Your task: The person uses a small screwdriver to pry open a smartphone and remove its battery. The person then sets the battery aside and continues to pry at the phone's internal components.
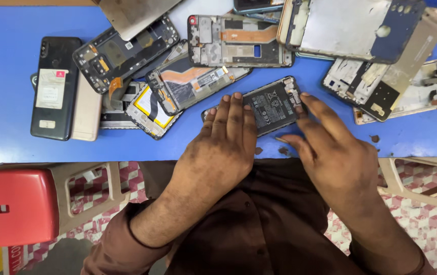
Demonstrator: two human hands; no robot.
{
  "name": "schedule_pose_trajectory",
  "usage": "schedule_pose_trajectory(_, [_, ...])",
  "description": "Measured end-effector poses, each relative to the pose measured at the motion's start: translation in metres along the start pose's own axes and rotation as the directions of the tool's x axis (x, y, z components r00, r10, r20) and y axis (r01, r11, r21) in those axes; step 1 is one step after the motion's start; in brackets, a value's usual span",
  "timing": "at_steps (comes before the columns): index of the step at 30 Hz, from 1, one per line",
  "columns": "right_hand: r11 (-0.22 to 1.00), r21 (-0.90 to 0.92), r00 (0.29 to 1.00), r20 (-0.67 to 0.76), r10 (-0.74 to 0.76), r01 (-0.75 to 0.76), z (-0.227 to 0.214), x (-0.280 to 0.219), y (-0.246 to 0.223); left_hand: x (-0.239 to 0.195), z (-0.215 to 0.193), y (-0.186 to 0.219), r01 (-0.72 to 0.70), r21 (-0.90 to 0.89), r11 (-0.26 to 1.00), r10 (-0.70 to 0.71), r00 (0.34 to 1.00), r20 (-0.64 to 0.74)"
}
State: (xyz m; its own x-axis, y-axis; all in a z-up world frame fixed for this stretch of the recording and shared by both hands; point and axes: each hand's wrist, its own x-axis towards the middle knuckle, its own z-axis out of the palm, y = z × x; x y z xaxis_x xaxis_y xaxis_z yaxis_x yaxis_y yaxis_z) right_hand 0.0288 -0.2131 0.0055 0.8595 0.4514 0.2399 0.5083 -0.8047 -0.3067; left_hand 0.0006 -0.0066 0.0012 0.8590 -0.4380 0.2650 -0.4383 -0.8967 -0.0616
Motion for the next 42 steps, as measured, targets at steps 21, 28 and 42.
schedule_pose_trajectory(21, [0.970, -0.230, 0.994, -0.052, -0.096, 0.082, 0.022, -0.014, 0.000, 0.001, 0.003, -0.001, -0.086, 0.175, 0.981, 0.081, 0.996, 0.037])
schedule_pose_trajectory(28, [0.965, -0.251, 0.996, -0.038, -0.081, 0.069, 0.025, -0.014, 0.001, 0.000, 0.007, 0.001, -0.087, 0.188, 0.978, 0.080, 0.996, 0.041])
schedule_pose_trajectory(42, [0.955, -0.280, 0.990, -0.072, -0.120, 0.096, 0.025, -0.015, -0.001, -0.004, 0.011, -0.003, -0.074, 0.157, 0.985, 0.077, 0.997, -0.013])
